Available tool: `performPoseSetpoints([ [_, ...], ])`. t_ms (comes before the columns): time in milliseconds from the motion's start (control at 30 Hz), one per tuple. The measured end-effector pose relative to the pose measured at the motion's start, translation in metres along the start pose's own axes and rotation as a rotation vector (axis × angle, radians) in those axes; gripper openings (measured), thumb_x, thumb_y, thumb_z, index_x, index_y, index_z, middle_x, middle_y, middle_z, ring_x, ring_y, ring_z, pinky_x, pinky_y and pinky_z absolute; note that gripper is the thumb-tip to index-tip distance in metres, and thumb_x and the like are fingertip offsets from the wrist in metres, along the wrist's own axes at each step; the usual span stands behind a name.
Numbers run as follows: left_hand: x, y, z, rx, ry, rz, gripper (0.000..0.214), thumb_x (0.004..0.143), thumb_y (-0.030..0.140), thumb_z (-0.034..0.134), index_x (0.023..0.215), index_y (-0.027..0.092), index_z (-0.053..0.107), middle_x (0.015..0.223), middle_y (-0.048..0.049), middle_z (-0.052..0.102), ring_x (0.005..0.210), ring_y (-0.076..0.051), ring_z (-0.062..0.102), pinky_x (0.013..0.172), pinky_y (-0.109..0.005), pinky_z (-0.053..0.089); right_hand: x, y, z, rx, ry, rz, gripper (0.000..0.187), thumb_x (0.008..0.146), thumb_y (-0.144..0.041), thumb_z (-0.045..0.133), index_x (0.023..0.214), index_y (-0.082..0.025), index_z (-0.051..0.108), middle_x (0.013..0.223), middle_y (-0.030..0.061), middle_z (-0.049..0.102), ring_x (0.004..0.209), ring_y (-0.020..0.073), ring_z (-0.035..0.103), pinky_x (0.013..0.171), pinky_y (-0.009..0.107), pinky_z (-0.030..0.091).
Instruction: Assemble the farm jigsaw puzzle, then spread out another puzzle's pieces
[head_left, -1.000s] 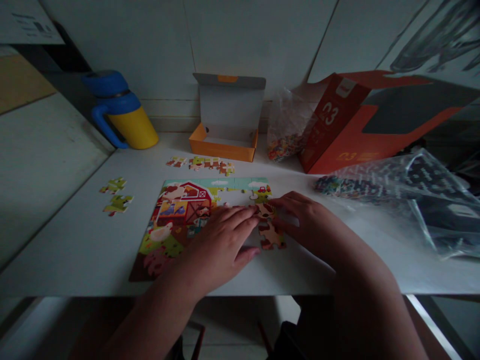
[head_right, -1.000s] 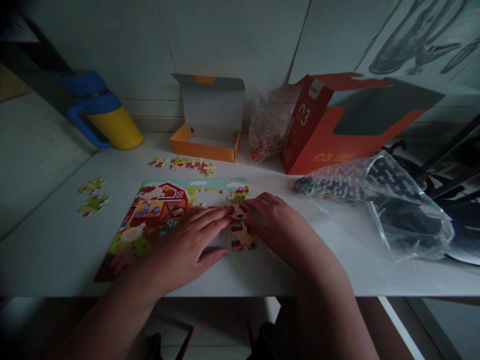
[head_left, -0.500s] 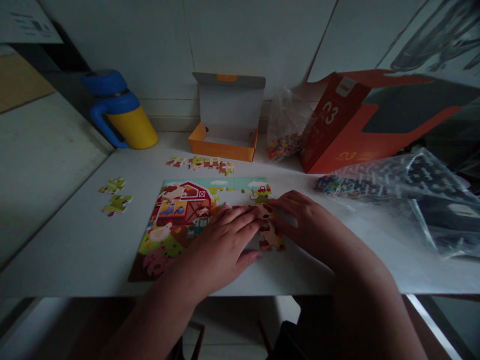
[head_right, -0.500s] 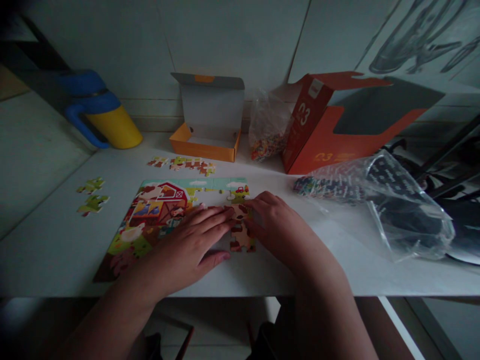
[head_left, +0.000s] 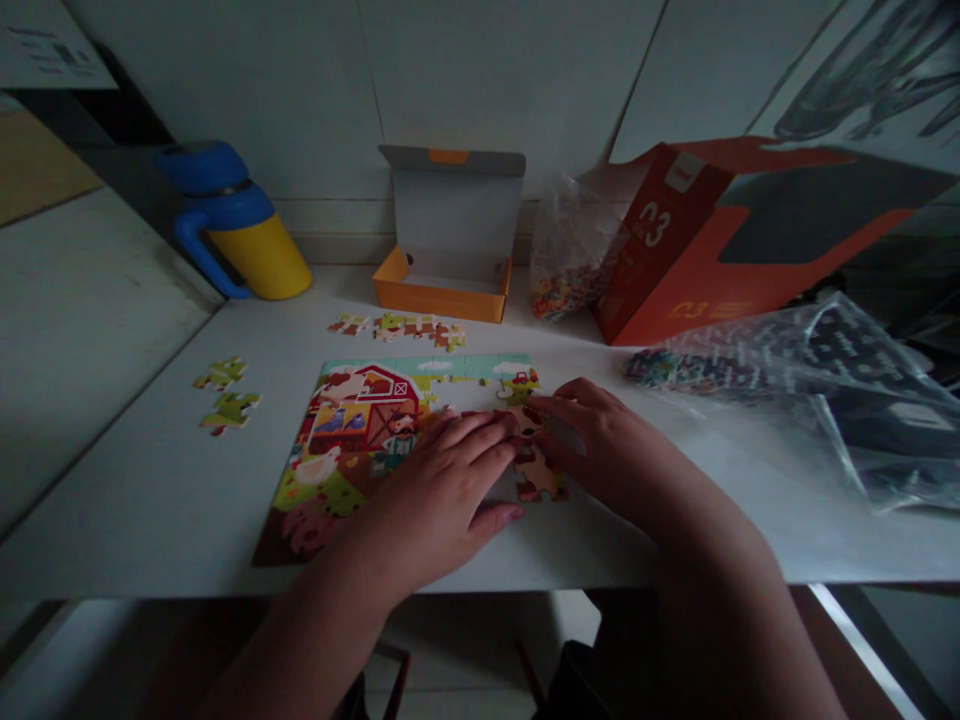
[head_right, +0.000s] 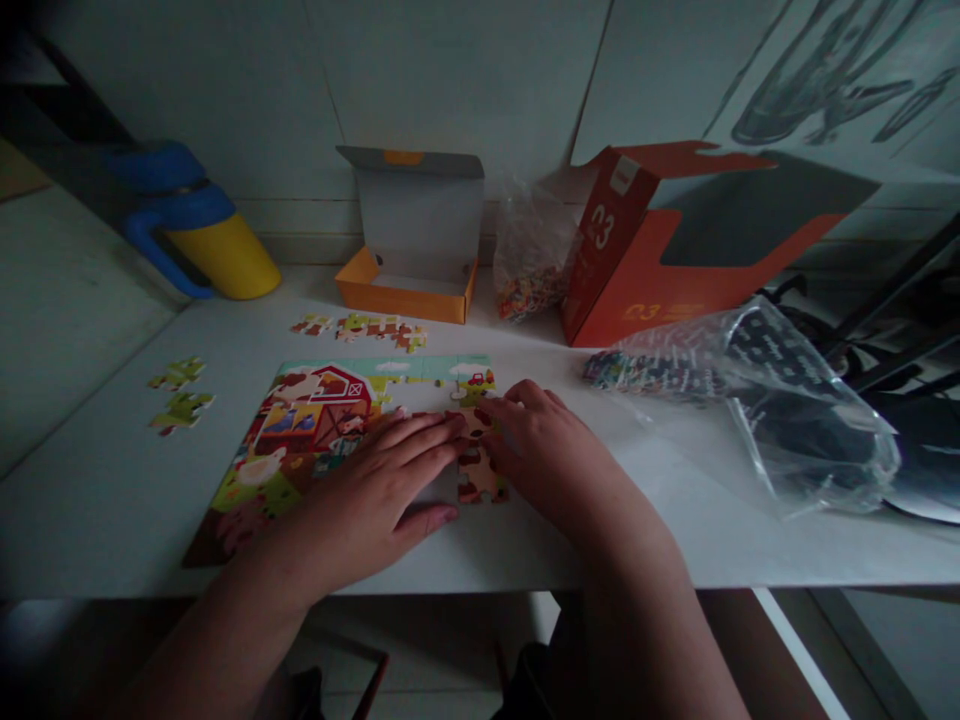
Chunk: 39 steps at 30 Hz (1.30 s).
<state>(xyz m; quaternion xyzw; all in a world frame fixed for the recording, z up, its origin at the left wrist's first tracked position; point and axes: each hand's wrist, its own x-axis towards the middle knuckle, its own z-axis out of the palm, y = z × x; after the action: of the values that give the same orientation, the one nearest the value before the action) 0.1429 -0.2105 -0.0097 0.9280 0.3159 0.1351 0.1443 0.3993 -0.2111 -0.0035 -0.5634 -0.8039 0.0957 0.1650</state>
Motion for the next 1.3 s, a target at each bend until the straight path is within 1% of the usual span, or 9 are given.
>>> performPoseSetpoints([
  [200, 0.000, 0.000, 0.000, 0.000, 0.003, 0.002, 0.058, 0.101, 0.040, 0.073, 0.154, 0.023, 0.055, 0.169, -0.0083, 0.051, 0.160, -0.029, 0.039, 0.136, -0.055, 0.026, 0.000, -0.004, 0.001, -0.049, 0.015, 0.007, 0.038, 0.100, -0.025, 0.064, 0.137, -0.026, 0.073, 0.120, 0.0134, 0.069, 0.102, 0.0271, 0.072, 0.101, 0.051, 0.060],
  [467, 0.000, 0.000, 0.000, -0.008, 0.015, 0.010, 0.060, 0.100, 0.039, 0.076, 0.154, 0.024, 0.054, 0.169, -0.0082, 0.051, 0.159, -0.030, 0.041, 0.137, -0.055, 0.024, 0.000, -0.013, -0.001, -0.107, -0.021, 0.078, 0.038, 0.100, -0.022, 0.064, 0.137, -0.022, 0.072, 0.118, 0.0161, 0.066, 0.105, 0.0307, 0.070, 0.099, 0.052, 0.059],
  [600, 0.002, 0.002, -0.001, 0.007, -0.009, -0.001, 0.061, 0.099, 0.039, 0.076, 0.154, 0.023, 0.054, 0.170, -0.0078, 0.050, 0.159, -0.030, 0.040, 0.137, -0.055, 0.025, -0.001, -0.012, 0.000, -0.135, -0.043, 0.086, 0.040, 0.098, -0.019, 0.066, 0.138, -0.024, 0.072, 0.118, 0.0161, 0.065, 0.107, 0.0312, 0.069, 0.097, 0.052, 0.059],
  [767, 0.002, 0.001, 0.000, 0.003, 0.000, 0.001, 0.064, 0.098, 0.038, 0.078, 0.155, 0.024, 0.053, 0.170, -0.0077, 0.050, 0.160, -0.030, 0.040, 0.137, -0.056, 0.025, -0.003, -0.012, 0.005, -0.169, 0.034, 0.068, 0.038, 0.100, -0.019, 0.062, 0.135, -0.030, 0.073, 0.114, 0.0139, 0.066, 0.105, 0.0292, 0.067, 0.093, 0.049, 0.060],
  [867, 0.002, 0.001, 0.001, 0.006, 0.009, 0.006, 0.063, 0.098, 0.038, 0.078, 0.154, 0.024, 0.054, 0.169, -0.0082, 0.050, 0.160, -0.030, 0.040, 0.137, -0.056, 0.025, -0.002, -0.017, 0.007, -0.188, 0.031, 0.112, 0.033, 0.103, -0.021, 0.058, 0.131, -0.029, 0.074, 0.113, 0.0145, 0.066, 0.100, 0.0287, 0.066, 0.091, 0.049, 0.059],
  [967, 0.002, 0.001, 0.001, 0.015, 0.000, 0.009, 0.059, 0.098, 0.038, 0.077, 0.152, 0.023, 0.056, 0.167, -0.0093, 0.053, 0.159, -0.031, 0.041, 0.136, -0.057, 0.026, -0.001, -0.020, 0.007, -0.188, 0.033, 0.114, 0.029, 0.106, -0.025, 0.057, 0.130, -0.026, 0.074, 0.114, 0.0160, 0.067, 0.104, 0.0305, 0.065, 0.091, 0.049, 0.059],
  [1100, 0.002, 0.000, 0.001, 0.037, 0.004, 0.016, 0.057, 0.100, 0.040, 0.075, 0.149, 0.021, 0.057, 0.164, -0.0107, 0.056, 0.157, -0.031, 0.043, 0.136, -0.057, 0.028, 0.000, -0.015, 0.010, -0.149, 0.035, 0.096, 0.031, 0.107, -0.034, 0.058, 0.134, -0.024, 0.071, 0.123, 0.0166, 0.067, 0.110, 0.0314, 0.063, 0.093, 0.049, 0.058],
  [1200, 0.001, 0.000, 0.001, 0.055, 0.008, 0.021, 0.055, 0.101, 0.042, 0.073, 0.149, 0.021, 0.056, 0.165, -0.0114, 0.055, 0.157, -0.030, 0.044, 0.136, -0.055, 0.029, -0.001, -0.008, 0.012, -0.144, 0.031, 0.063, 0.034, 0.104, -0.029, 0.061, 0.137, -0.027, 0.070, 0.126, 0.0152, 0.067, 0.110, 0.0306, 0.063, 0.092, 0.048, 0.057],
  [1300, 0.001, -0.001, 0.002, 0.074, 0.022, 0.011, 0.052, 0.103, 0.043, 0.071, 0.147, 0.020, 0.057, 0.166, -0.0126, 0.054, 0.157, -0.030, 0.045, 0.136, -0.054, 0.030, -0.001, -0.005, 0.012, -0.159, 0.009, 0.046, 0.039, 0.101, -0.022, 0.062, 0.139, -0.027, 0.068, 0.127, 0.0144, 0.067, 0.111, 0.0298, 0.063, 0.091, 0.046, 0.056],
])
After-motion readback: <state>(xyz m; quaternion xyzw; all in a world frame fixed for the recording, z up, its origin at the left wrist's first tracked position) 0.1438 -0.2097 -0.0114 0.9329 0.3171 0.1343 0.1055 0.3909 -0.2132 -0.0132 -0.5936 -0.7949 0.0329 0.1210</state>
